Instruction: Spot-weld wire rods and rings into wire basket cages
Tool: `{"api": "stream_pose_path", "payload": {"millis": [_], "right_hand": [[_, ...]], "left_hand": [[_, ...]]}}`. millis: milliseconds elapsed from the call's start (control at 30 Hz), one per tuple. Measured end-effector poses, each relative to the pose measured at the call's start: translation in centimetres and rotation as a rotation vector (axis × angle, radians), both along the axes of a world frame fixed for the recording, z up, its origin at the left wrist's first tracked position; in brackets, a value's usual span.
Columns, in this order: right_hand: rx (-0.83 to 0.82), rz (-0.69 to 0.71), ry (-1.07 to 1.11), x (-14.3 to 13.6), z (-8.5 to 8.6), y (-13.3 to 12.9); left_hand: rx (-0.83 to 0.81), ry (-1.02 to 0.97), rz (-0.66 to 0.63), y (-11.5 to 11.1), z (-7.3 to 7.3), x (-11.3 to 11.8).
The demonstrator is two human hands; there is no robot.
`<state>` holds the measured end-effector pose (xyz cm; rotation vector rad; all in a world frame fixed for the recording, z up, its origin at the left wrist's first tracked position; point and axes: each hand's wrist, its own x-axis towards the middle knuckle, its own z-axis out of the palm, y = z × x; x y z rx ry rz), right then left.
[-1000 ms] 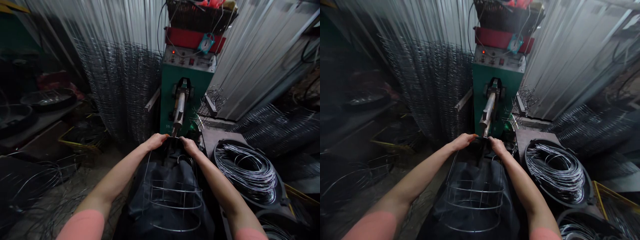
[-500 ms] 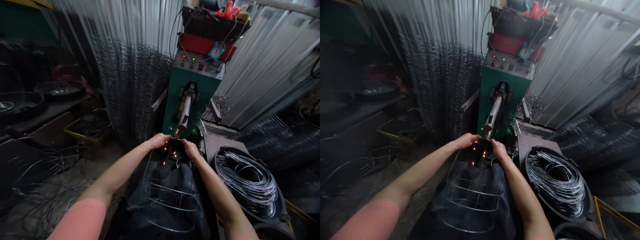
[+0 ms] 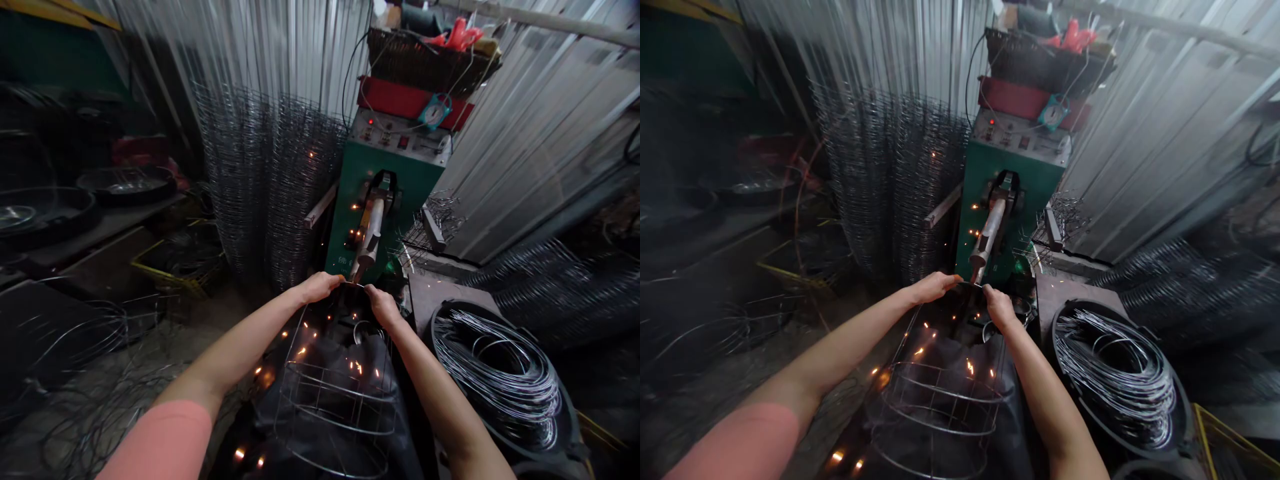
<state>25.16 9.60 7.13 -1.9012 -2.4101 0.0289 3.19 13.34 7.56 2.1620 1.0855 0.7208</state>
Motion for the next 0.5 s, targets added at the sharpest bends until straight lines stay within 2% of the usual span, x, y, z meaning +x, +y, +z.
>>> {"api": "stream_pose_path", "payload": {"millis": [200,367,500], "right_hand": [[0.005,-0.015,0.013,-0.06,-0.04,-0.15],[-0.001,-0.026,0.084,-0.22,-0.04,-0.05],[-0.011,-0.035,0.265,0.28,-0.28,0.24]], "left_hand": [[-0.007,0.045,-0.054,0.25,0.04,-0.13],[-0.017,0.060,-0.048,0.41,0.31,-0.19],[0.005,0.102,-0.072,0.53,0.37,-0.18]]}}
